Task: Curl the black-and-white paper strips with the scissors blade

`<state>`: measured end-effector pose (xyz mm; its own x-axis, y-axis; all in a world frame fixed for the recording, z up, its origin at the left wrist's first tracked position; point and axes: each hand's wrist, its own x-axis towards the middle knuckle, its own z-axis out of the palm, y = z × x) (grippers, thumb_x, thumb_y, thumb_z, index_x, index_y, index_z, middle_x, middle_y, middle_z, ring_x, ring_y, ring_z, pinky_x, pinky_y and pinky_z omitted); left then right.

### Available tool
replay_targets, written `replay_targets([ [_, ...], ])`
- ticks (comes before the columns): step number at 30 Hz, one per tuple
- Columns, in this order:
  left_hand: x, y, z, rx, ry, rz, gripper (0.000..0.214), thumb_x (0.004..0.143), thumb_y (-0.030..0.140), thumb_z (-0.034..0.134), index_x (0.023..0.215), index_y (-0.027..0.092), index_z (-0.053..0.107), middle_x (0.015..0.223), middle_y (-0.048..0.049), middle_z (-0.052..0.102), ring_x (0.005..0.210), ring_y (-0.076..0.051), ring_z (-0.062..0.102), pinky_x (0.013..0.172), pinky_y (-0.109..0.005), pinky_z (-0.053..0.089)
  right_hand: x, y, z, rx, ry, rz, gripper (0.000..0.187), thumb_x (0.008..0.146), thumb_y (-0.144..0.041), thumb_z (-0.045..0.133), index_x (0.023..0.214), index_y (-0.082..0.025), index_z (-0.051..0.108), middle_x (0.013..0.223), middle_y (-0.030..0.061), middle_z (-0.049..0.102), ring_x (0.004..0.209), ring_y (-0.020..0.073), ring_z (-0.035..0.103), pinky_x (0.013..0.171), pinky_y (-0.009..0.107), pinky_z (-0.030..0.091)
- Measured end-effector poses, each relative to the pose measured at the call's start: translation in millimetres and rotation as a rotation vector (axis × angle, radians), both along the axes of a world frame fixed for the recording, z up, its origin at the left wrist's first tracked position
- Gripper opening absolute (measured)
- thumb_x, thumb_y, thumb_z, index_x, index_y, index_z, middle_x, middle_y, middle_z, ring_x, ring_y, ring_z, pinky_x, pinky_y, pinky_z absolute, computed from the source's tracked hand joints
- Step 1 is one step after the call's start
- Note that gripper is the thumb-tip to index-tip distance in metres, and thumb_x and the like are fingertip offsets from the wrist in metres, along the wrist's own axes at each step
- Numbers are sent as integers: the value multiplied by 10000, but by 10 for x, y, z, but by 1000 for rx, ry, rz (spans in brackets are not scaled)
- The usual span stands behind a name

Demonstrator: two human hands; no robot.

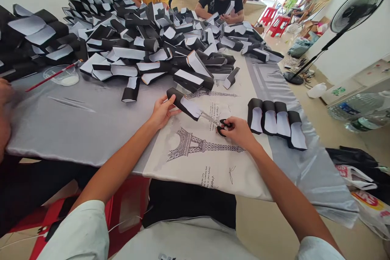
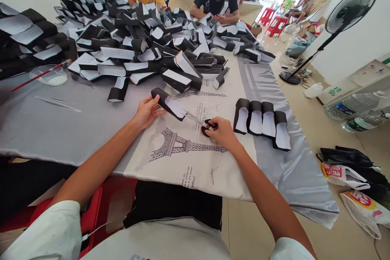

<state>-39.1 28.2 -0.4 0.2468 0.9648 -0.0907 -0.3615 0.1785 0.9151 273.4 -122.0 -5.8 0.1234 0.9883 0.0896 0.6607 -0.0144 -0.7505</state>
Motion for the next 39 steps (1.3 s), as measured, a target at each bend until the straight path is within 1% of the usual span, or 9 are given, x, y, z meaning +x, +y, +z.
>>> replay_targets([
  [5,4,-2,7,0,20,-11,516,863,524,964,1174,161,771,1239,-153,827,972,-257,801,785,-382,706,3,2,15,28,-11,27,282,813,-466,745,700,-240,620,711,1,577,673,175,450,663,361,336],
  [9,12,0,-4,-24,10,-20,492,848,528,966,1123,164,781,1134,-119,827,819,-215,757,632,-333,670,-32,-24,32,-21,30,66,305,835,-493,774,757,-241,622,819,20,628,701,179,473,661,357,375],
  [14,24,-25,-4,-68,26,-62,485,863,543,953,1137,175,794,1041,-97,816,783,-208,745,622,-318,653,-72,-53,18,-20,27,164,381,781,-501,874,929,-253,626,1022,45,681,728,180,502,682,362,450],
  [17,25,-40,-7,-69,46,-94,515,882,569,936,1177,167,806,1082,-122,827,820,-229,769,628,-317,644,-63,-34,6,19,20,208,277,857,-440,786,827,-251,586,912,30,641,706,179,474,677,361,426],
  [20,22,-46,-24,-60,64,-133,557,876,595,936,1200,158,816,1131,-153,838,867,-252,788,594,-302,627,-48,-18,8,57,6,203,292,876,-399,752,740,-247,542,807,13,567,710,184,454,676,358,393],
  [23,19,-43,-53,-46,82,-167,581,863,625,942,1194,163,822,1121,-157,842,850,-244,789,560,-280,608,-50,-33,20,26,48,195,284,877,-410,761,767,-246,558,870,18,592,716,179,457,685,359,405],
  [27,21,-35,-87,-43,72,-202,581,851,648,949,1154,169,822,1044,-141,834,825,-241,800,593,-287,641,-70,-61,19,-14,54,238,359,786,-442,874,965,-251,630,1050,39,630,767,183,497,712,362,463],
  [34,30,-59,-83,-83,44,-228,547,861,620,953,1137,167,818,974,-129,828,862,-273,831,730,-354,711,-84,-37,46,60,68,237,306,885,-393,754,749,-246,523,832,8,547,704,176,424,675,365,388],
  [39,41,-89,-58,-86,39,-241,528,882,600,943,1152,162,821,994,-138,836,899,-289,840,752,-363,714,-114,-62,73,20,50,240,367,793,-472,874,898,-256,598,1004,37,617,779,196,527,721,370,460],
])
